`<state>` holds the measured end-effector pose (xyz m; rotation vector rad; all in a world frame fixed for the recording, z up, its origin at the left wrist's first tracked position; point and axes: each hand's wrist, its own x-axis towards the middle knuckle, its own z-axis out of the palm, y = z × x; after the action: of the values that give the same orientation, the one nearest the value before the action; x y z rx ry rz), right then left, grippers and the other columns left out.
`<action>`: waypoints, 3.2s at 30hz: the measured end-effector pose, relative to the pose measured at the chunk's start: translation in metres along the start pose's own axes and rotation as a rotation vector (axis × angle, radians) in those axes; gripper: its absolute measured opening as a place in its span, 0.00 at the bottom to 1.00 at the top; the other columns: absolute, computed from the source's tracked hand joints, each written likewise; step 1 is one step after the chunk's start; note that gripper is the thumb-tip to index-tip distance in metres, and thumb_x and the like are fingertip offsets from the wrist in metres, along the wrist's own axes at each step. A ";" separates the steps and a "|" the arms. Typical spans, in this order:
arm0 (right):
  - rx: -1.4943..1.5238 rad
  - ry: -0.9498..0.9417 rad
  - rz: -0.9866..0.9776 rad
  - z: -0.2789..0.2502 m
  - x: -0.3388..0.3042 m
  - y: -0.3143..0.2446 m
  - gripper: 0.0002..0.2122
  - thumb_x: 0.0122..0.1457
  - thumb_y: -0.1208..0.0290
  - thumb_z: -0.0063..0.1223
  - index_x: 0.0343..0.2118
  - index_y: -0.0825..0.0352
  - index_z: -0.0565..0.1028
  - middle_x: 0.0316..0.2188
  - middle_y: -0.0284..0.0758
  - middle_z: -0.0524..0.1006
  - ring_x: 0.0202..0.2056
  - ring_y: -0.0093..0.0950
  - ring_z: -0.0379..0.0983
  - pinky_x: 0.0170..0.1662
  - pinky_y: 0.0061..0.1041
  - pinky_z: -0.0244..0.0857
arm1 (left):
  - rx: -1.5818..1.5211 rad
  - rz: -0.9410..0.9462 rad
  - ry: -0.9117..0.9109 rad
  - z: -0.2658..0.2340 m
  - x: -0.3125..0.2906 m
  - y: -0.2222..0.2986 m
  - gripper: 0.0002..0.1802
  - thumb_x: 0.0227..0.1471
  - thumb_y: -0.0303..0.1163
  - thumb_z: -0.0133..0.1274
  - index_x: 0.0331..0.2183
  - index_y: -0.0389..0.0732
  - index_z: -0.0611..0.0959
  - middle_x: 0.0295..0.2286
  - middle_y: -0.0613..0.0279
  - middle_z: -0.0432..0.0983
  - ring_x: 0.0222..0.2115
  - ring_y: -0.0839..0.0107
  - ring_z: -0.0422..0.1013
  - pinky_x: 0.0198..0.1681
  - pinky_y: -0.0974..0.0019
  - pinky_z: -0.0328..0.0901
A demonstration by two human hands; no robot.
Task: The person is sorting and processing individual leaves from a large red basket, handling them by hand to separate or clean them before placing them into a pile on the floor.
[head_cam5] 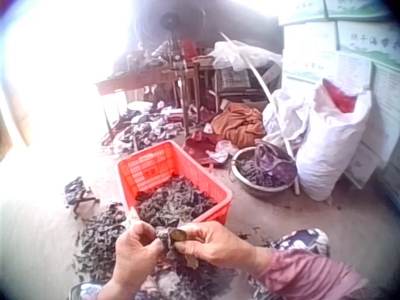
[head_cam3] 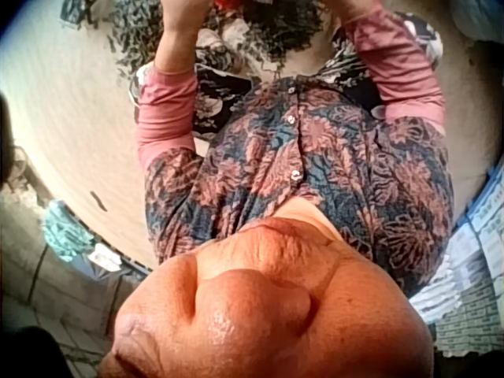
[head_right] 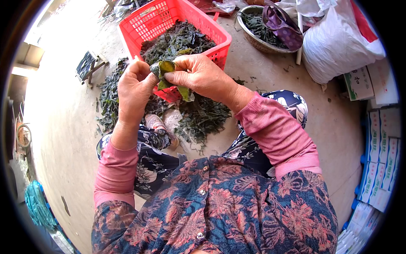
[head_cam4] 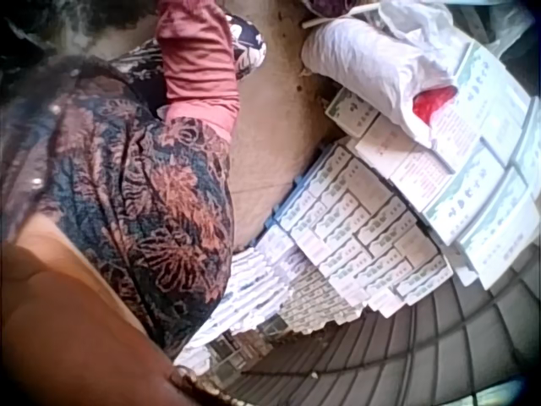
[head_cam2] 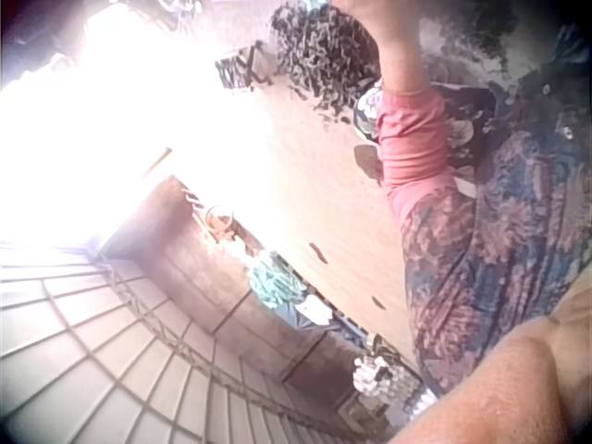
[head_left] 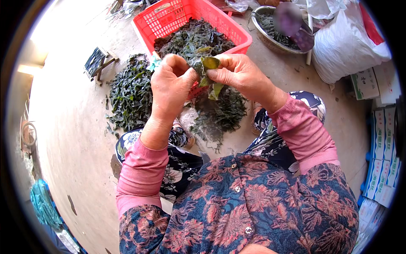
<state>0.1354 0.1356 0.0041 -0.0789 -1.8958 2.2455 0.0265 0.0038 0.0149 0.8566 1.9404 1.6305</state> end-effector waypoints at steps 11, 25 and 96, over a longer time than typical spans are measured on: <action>-0.421 -0.083 0.021 -0.006 0.004 0.003 0.08 0.53 0.70 0.49 0.24 0.69 0.71 0.25 0.26 0.71 0.27 0.13 0.63 0.30 0.14 0.58 | -0.403 -0.261 -0.348 -0.010 -0.007 -0.001 0.08 0.45 0.29 0.52 0.29 0.35 0.78 0.19 0.61 0.74 0.12 0.84 0.63 0.14 0.82 0.58; -0.428 0.094 0.090 -0.016 0.021 0.032 0.08 0.50 0.71 0.52 0.21 0.68 0.68 0.15 0.27 0.66 0.19 0.14 0.59 0.21 0.18 0.55 | -0.372 -0.241 0.193 -0.063 -0.003 -0.031 0.05 0.50 0.27 0.45 0.28 0.36 0.75 0.22 0.60 0.74 0.16 0.77 0.71 0.16 0.79 0.64; -0.054 0.193 -0.253 -0.001 0.032 -0.009 0.08 0.53 0.74 0.48 0.34 0.70 0.74 0.28 0.29 0.73 0.29 0.15 0.66 0.33 0.14 0.61 | -0.569 -0.260 -0.381 -0.032 0.033 0.018 0.07 0.50 0.31 0.46 0.29 0.36 0.74 0.16 0.61 0.72 0.13 0.78 0.65 0.16 0.79 0.60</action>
<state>0.1056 0.1441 0.0158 -0.0577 -1.7568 1.9480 -0.0158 0.0071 0.0402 0.5955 1.1814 1.5961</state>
